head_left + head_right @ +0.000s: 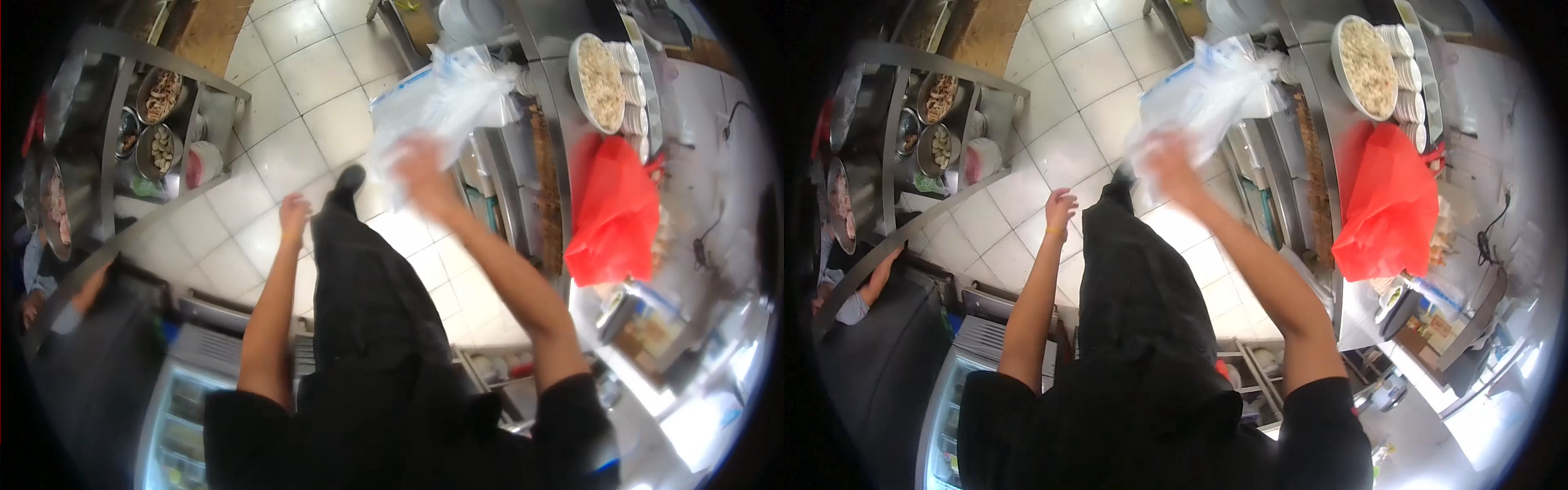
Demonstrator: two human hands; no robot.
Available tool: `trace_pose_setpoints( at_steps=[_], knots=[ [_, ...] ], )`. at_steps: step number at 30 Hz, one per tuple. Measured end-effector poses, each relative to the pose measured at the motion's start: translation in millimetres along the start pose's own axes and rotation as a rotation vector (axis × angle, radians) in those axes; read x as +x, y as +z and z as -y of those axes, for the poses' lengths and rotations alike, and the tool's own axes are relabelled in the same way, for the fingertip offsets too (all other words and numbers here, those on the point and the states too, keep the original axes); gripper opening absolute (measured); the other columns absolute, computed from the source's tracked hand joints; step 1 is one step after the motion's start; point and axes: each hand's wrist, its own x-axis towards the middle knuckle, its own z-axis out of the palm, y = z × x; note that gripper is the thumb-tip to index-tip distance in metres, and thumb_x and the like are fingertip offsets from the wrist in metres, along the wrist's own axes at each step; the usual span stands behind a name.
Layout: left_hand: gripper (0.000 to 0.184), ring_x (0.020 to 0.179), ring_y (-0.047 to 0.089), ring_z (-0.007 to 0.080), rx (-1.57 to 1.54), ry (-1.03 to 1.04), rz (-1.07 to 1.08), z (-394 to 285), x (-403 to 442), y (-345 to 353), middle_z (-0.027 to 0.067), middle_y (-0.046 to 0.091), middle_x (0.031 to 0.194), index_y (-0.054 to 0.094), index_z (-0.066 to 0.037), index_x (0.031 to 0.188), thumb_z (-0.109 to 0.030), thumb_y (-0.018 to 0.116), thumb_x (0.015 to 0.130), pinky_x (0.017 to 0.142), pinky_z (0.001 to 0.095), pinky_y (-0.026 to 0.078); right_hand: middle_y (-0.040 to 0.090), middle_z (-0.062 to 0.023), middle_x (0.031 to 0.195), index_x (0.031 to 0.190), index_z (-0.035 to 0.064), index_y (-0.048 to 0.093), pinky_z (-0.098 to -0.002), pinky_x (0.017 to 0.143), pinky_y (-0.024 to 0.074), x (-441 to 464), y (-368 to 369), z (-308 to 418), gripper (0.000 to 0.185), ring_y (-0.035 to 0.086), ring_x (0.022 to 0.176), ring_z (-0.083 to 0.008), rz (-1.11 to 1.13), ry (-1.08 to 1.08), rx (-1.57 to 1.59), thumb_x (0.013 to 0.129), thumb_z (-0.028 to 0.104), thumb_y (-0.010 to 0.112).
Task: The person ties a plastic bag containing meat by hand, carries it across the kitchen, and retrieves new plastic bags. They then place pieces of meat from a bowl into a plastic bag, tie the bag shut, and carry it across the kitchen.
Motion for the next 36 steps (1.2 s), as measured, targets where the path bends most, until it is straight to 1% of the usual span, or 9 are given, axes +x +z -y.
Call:
trace_pose_setpoints(
  at_steps=[2,4,7,13,16,22,27,31,36],
  knots=[
    [0.039,0.084,0.059,0.0205,0.150,0.139,0.107,34.2,-2.3,-40.7,0.0092,0.062,0.098,0.053,-0.006,0.120,-0.021,0.057,0.085,0.075,0.0321,0.048,0.055,-0.0123,0.109,0.093,0.0088,0.061,-0.0463,0.099,0.0382,-22.8,41.6,116.0,0.018,0.050,0.113,-0.0297,-0.010,-0.502,0.311,0.077,0.016,0.058],
    [0.058,0.114,0.052,0.0279,-0.322,-0.315,0.456,27.3,-21.4,-59.8,0.0163,0.054,0.126,0.042,-0.006,0.135,-0.044,0.046,0.092,0.092,0.0483,0.044,0.054,-0.0123,0.117,0.085,0.0105,0.062,-0.0519,0.104,0.0311,-28.5,29.4,190.2,0.010,0.043,0.127,-0.0270,-0.115,-0.847,0.422,0.077,0.013,0.057],
    [0.064,0.122,0.047,0.0286,-0.637,-0.402,0.913,-81.0,-109.1,-29.8,0.0175,0.047,0.137,0.040,-0.005,0.137,-0.051,0.043,0.093,0.094,0.0502,0.043,0.054,-0.0103,0.111,0.083,0.0089,0.063,-0.0503,0.106,0.0279,-64.8,16.6,180.4,0.013,0.041,0.125,-0.0270,-0.101,-0.600,0.547,0.074,0.018,0.059],
    [0.050,0.095,0.062,0.0219,-0.048,0.004,0.783,-100.8,-148.0,118.6,0.0161,0.060,0.120,0.047,-0.001,0.131,-0.033,0.051,0.092,0.081,0.0348,0.051,0.051,-0.0125,0.119,0.085,0.0093,0.061,-0.0497,0.104,0.0298,-244.0,-0.2,166.7,0.014,0.040,0.126,-0.0284,-0.138,-0.427,0.207,0.081,0.023,0.061],
    [0.038,0.073,0.063,0.0138,0.623,0.212,1.224,-66.6,-271.5,263.3,0.0100,0.066,0.100,0.059,-0.001,0.117,-0.028,0.050,0.091,0.060,0.0286,0.052,0.050,-0.0150,0.123,0.097,0.0095,0.061,-0.0482,0.099,0.0350,-357.9,-28.2,180.3,0.020,0.042,0.124,-0.0332,-0.441,-0.042,0.299,0.085,0.026,0.062],
    [0.029,0.087,0.064,0.0225,1.174,0.495,2.370,200.6,-530.9,396.3,0.0138,0.066,0.106,0.060,-0.002,0.115,-0.013,0.050,0.090,0.075,0.0360,0.050,0.048,-0.0189,0.129,0.125,0.0026,0.051,-0.0414,0.103,0.0336,-665.5,-54.6,268.8,0.057,0.042,0.123,-0.0361,-1.444,1.413,-0.070,0.072,0.014,0.070],
    [0.026,0.097,0.061,0.0358,1.241,0.906,2.566,290.1,-718.9,432.3,0.0210,0.064,0.106,0.062,0.002,0.110,-0.012,0.051,0.090,0.086,0.0368,0.046,0.048,-0.0174,0.130,0.112,0.0059,0.060,-0.0397,0.101,0.0355,-768.1,-14.5,349.6,0.041,0.045,0.120,-0.0340,-1.649,1.768,-0.125,0.075,0.018,0.071],
    [0.030,0.106,0.057,0.0207,0.874,0.801,2.623,329.9,-766.1,462.1,0.0119,0.063,0.116,0.058,0.003,0.119,-0.011,0.051,0.094,0.092,0.0312,0.042,0.058,-0.0132,0.112,0.076,0.0008,0.062,-0.0382,0.089,0.0407,-808.5,-2.8,362.7,0.016,0.053,0.100,-0.0295,-1.939,1.897,-0.317,0.075,0.015,0.069],
    [0.021,0.051,0.046,0.0136,0.678,0.700,2.564,363.3,-804.6,523.1,0.0111,0.058,0.058,0.065,0.008,0.093,-0.010,0.055,0.090,0.052,0.0290,0.040,0.056,-0.0122,0.116,0.090,0.0039,0.064,-0.0415,0.094,0.0353,-872.7,-13.0,357.6,0.024,0.049,0.112,-0.0305,-1.567,2.117,-0.209,0.079,0.025,0.067]
  ],
)
